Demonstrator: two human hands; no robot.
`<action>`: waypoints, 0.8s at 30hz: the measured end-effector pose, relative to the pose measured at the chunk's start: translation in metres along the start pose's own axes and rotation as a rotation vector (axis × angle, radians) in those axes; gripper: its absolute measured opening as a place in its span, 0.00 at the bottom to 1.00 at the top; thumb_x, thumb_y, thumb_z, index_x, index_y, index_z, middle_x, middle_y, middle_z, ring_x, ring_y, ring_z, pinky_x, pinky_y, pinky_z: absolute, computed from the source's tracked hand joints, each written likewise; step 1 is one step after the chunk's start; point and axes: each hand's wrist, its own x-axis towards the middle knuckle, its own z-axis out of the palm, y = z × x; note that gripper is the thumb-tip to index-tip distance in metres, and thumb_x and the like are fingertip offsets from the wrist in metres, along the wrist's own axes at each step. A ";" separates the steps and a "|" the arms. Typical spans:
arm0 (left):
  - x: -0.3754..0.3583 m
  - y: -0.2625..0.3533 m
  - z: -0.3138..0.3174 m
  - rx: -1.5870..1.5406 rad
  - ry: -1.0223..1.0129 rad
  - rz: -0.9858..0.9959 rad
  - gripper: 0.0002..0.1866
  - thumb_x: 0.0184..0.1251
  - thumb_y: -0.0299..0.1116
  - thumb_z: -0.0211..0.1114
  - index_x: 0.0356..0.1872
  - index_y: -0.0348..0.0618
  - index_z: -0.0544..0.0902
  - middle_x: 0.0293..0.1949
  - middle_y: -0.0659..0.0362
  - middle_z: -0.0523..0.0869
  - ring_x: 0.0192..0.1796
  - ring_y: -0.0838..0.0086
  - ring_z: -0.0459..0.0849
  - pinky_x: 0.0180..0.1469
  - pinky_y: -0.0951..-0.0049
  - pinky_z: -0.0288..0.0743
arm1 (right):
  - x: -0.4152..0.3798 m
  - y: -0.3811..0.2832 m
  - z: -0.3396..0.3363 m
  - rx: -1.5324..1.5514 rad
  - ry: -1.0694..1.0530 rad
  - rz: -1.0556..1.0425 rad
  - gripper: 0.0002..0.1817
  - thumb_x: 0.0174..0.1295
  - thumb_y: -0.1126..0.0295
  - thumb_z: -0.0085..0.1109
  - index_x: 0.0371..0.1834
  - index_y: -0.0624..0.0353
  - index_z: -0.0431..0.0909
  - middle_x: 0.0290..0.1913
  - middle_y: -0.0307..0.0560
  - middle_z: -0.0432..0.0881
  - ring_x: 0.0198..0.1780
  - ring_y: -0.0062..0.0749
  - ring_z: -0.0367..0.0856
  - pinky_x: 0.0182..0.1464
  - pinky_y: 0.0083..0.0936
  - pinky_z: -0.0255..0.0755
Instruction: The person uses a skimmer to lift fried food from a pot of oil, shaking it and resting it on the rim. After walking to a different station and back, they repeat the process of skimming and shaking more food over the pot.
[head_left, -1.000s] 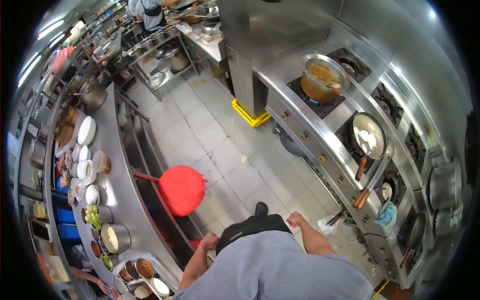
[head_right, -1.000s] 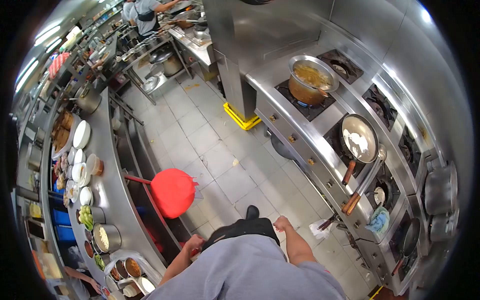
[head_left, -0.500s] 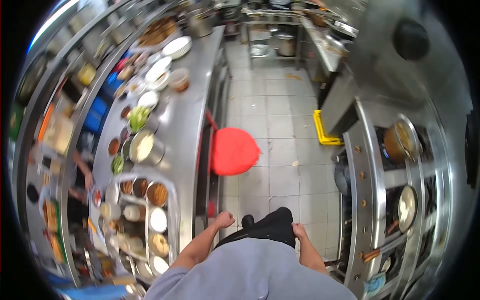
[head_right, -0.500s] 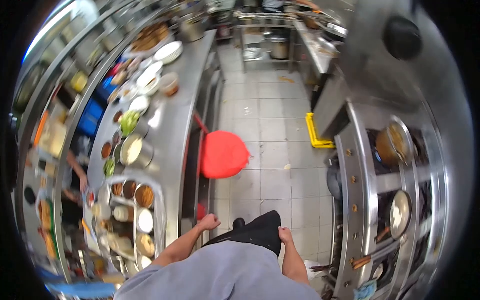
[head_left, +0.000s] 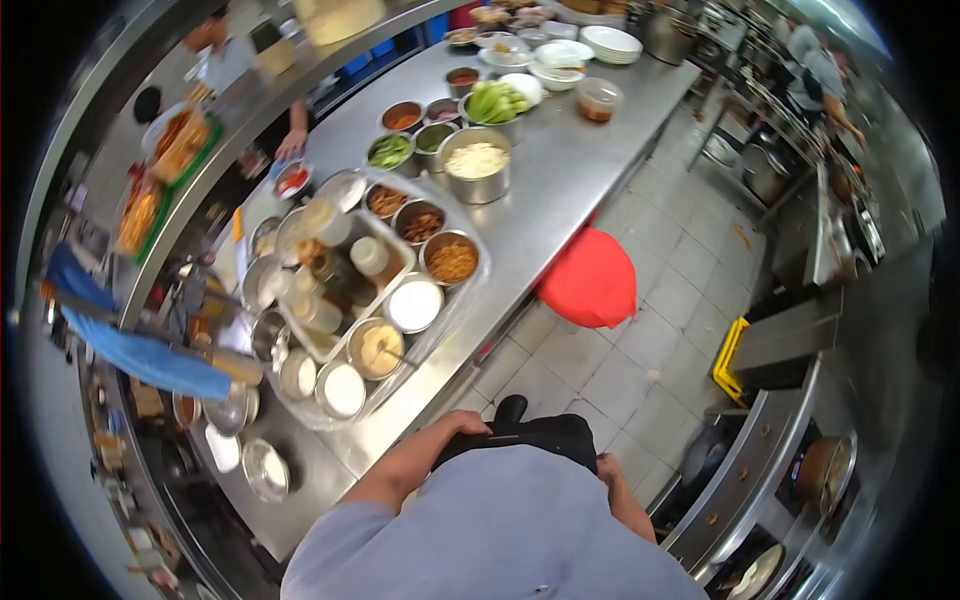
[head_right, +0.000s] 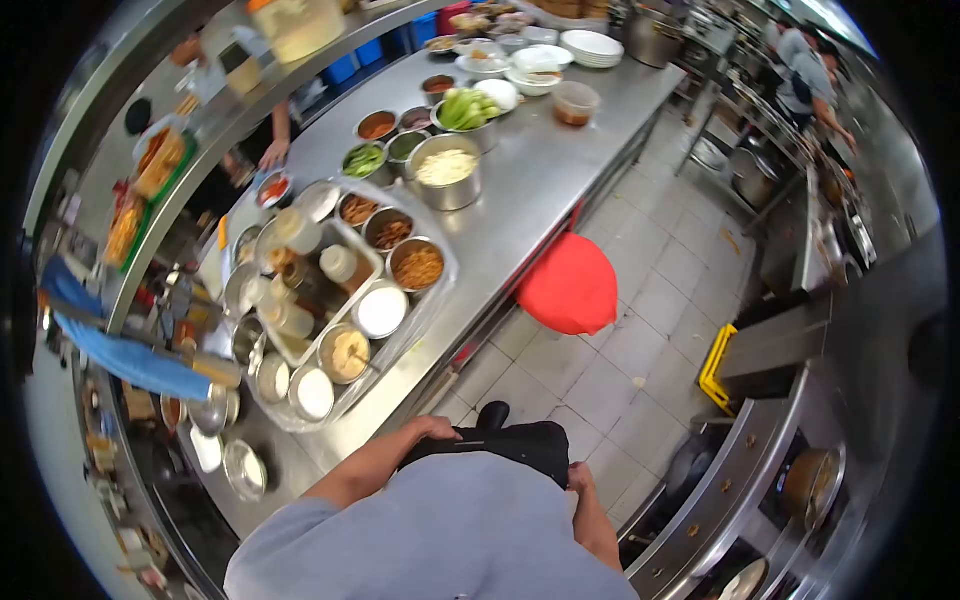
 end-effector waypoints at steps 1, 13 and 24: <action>-0.014 0.000 0.000 -0.007 0.021 -0.013 0.29 0.57 0.54 0.59 0.47 0.37 0.81 0.48 0.48 0.82 0.50 0.59 0.81 0.54 0.64 0.72 | -0.004 -0.020 -0.006 -0.045 0.006 0.018 0.10 0.52 0.72 0.51 0.32 0.68 0.78 0.25 0.51 0.79 0.26 0.36 0.81 0.24 0.29 0.79; 0.033 -0.065 0.121 -0.800 0.274 -0.082 0.23 0.56 0.46 0.63 0.47 0.39 0.81 0.43 0.51 0.82 0.40 0.65 0.83 0.42 0.56 0.79 | 0.033 -0.053 -0.057 0.030 -0.050 -0.196 0.10 0.56 0.72 0.55 0.40 0.63 0.75 0.30 0.42 0.79 0.28 0.26 0.79 0.26 0.24 0.76; 0.067 -0.020 0.136 0.099 0.425 -0.054 0.20 0.42 0.44 0.67 0.29 0.34 0.84 0.34 0.45 0.85 0.38 0.56 0.84 0.40 0.62 0.75 | -0.015 0.181 -0.071 0.025 0.000 0.098 0.08 0.53 0.70 0.60 0.22 0.63 0.80 0.19 0.41 0.77 0.21 0.27 0.74 0.23 0.24 0.70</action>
